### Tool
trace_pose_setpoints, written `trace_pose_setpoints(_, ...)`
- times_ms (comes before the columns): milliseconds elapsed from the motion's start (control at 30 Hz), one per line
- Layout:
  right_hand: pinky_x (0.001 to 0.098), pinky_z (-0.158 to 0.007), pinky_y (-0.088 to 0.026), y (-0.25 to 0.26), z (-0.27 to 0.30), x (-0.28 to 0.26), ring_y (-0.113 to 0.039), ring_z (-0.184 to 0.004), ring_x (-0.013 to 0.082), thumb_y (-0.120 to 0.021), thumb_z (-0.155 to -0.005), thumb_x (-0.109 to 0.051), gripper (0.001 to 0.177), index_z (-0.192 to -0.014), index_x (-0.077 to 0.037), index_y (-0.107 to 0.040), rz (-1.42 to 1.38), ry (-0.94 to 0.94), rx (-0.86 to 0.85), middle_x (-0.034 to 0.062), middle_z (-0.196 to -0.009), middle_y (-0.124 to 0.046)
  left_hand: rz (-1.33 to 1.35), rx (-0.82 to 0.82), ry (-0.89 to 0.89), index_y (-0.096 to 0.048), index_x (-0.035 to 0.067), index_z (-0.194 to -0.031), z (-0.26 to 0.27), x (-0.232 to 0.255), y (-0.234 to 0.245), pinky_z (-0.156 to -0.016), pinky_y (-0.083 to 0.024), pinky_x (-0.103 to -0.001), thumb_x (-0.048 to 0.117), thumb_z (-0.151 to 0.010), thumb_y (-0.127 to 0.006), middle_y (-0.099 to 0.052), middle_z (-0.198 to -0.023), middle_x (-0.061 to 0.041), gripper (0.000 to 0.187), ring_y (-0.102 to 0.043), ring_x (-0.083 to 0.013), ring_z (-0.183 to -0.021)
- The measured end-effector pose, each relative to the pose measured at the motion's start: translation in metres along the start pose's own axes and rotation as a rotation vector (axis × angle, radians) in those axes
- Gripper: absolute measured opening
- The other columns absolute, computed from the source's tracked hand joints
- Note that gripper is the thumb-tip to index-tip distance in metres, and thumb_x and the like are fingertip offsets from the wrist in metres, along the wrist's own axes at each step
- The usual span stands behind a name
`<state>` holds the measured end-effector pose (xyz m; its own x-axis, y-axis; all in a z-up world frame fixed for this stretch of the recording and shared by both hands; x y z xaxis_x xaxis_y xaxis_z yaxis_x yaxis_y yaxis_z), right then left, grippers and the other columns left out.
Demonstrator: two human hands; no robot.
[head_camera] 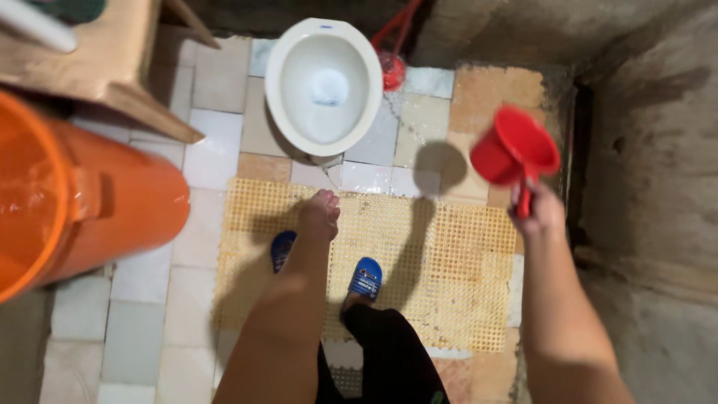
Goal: The person scoops water from an orange bucket using a red scoop and pours it into a white toilet bowl. They then use a red toilet brush to scrub the inside of the bowl. The person repeats the scooping and pouring process multiple times to rinse the bowl and brush.
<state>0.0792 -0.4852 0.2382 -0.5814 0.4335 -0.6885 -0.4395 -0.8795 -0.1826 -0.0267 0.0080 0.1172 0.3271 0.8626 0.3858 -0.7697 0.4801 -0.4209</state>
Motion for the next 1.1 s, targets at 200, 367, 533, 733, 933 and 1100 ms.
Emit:
trace_pose_setpoints(200,0.0394,-0.041,-0.036,0.047,0.076,0.061,-0.048,-0.046,0.0245,-0.069,-0.091,-0.015,0.022,-0.084,0.005,-0.064,0.978,-0.079,0.429,0.0148,-0.064,-0.056,0.083,0.095,-0.016,-0.053,-0.002,-0.137,0.014,0.005,0.063,-0.075,-0.042,-0.031,0.017,-0.100,-0.063,-0.061,-0.131,-0.014,0.043,-0.056,-0.0241,-0.115)
trace_pose_setpoints(367,0.0398,-0.049,-0.043,0.019,0.094,0.093,-0.060,-0.053,0.0250,-0.060,-0.098,-0.029,0.038,-0.090,0.006,-0.072,1.309,-0.075,0.321,0.0171,-0.066,-0.067,0.094,-0.022,-0.015,-0.049,-0.002,-0.143,0.016,0.026,0.122,-0.098,-0.047,-0.036,0.026,-0.100,-0.053,-0.055,-0.145,-0.012,0.051,-0.052,-0.0259,-0.135)
trace_pose_setpoints(533,0.0406,-0.058,-0.054,-0.047,0.073,0.116,-0.070,-0.060,0.0264,-0.067,-0.092,-0.025,0.033,-0.096,0.006,-0.076,1.746,-0.017,0.089,0.0176,-0.073,-0.072,0.127,0.061,0.020,-0.046,0.004,-0.145,0.020,0.041,0.156,-0.101,-0.041,-0.036,0.026,-0.101,-0.052,-0.054,-0.149,-0.010,0.049,-0.051,-0.0262,-0.139)
trace_pose_setpoints(733,0.0426,-0.056,-0.053,-0.139,0.089,0.163,-0.069,-0.060,0.0280,-0.065,-0.093,-0.023,0.028,-0.101,0.003,-0.073,1.537,-0.049,0.110,0.0177,-0.074,-0.072,0.114,0.066,0.070,-0.049,0.008,-0.144,0.032,0.090,0.192,-0.105,-0.040,-0.039,0.017,-0.100,-0.055,-0.056,-0.145,-0.008,0.046,-0.053,-0.0264,-0.135)
trace_pose_setpoints(933,0.0392,-0.057,-0.055,-0.291,0.190,0.242,-0.068,-0.061,0.0247,-0.063,-0.090,-0.021,0.025,-0.101,0.000,-0.071,1.458,0.005,-0.156,0.0162,-0.077,-0.072,0.159,0.093,0.068,-0.049,0.005,-0.144,0.023,0.170,0.245,-0.107,-0.039,-0.037,0.024,-0.104,-0.051,-0.057,-0.146,-0.007,0.044,-0.053,-0.0253,-0.134)
trace_pose_setpoints(1100,0.0363,-0.057,-0.056,-0.479,0.270,0.300,-0.068,-0.062,0.0220,-0.062,-0.088,-0.019,0.023,-0.102,-0.002,-0.070,1.338,0.267,-0.464,0.0149,-0.080,-0.072,0.227,0.141,-0.027,-0.055,0.007,-0.135,0.008,0.266,0.300,-0.106,-0.039,-0.038,0.019,-0.103,-0.057,-0.060,-0.133,-0.007,0.034,-0.055,-0.0259,-0.127)
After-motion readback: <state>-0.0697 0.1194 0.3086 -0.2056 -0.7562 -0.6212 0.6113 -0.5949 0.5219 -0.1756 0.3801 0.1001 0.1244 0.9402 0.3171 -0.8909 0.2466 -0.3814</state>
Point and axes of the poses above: each hand's wrist, its own z-axis away from the middle knuckle, its own y-axis out of the back of the hand, x = y × z, the point moved 1 cm from there along -z, towards the middle knuckle
